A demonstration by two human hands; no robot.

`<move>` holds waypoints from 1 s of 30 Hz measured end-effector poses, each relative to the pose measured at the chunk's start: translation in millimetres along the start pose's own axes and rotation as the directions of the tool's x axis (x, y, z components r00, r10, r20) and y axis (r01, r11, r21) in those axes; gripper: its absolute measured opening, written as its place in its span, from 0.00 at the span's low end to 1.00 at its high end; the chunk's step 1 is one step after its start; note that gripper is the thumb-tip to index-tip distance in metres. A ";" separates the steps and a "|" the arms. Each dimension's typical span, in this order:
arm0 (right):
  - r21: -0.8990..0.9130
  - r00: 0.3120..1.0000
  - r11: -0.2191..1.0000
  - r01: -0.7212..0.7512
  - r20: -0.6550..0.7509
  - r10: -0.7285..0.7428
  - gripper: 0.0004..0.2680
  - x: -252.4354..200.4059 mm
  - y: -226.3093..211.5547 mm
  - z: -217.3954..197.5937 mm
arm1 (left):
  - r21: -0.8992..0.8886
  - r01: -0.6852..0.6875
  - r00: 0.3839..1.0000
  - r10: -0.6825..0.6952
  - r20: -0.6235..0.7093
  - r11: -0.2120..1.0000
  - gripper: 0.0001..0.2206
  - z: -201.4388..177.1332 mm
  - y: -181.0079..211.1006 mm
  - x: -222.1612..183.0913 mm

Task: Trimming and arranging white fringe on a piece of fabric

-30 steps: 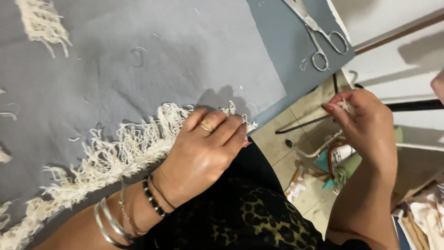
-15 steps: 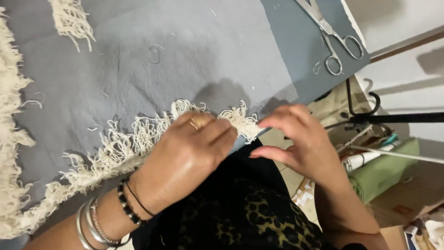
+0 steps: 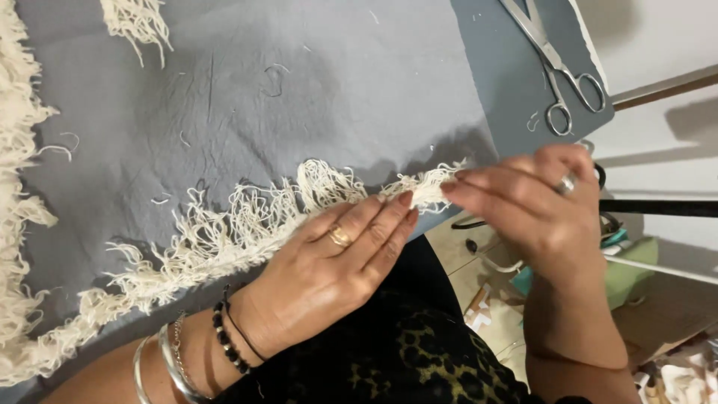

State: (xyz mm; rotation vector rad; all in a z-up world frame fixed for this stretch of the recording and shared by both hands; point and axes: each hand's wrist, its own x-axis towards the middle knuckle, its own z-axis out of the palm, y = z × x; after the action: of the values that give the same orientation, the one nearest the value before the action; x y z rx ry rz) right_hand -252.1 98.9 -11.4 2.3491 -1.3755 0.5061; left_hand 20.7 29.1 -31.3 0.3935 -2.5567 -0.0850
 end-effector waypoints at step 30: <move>0.324 0.826 0.817 -0.478 0.483 0.292 0.10 34.0 -13.2 24.0 | -0.068 -0.035 0.999 0.036 0.015 0.997 0.19 18.4 2.9 -2.2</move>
State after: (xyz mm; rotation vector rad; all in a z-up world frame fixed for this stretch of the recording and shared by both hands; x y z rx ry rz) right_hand -222.0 67.8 -17.6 2.6245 -2.1820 0.4799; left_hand 12.0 32.2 -47.6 0.3223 -2.5683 -0.1617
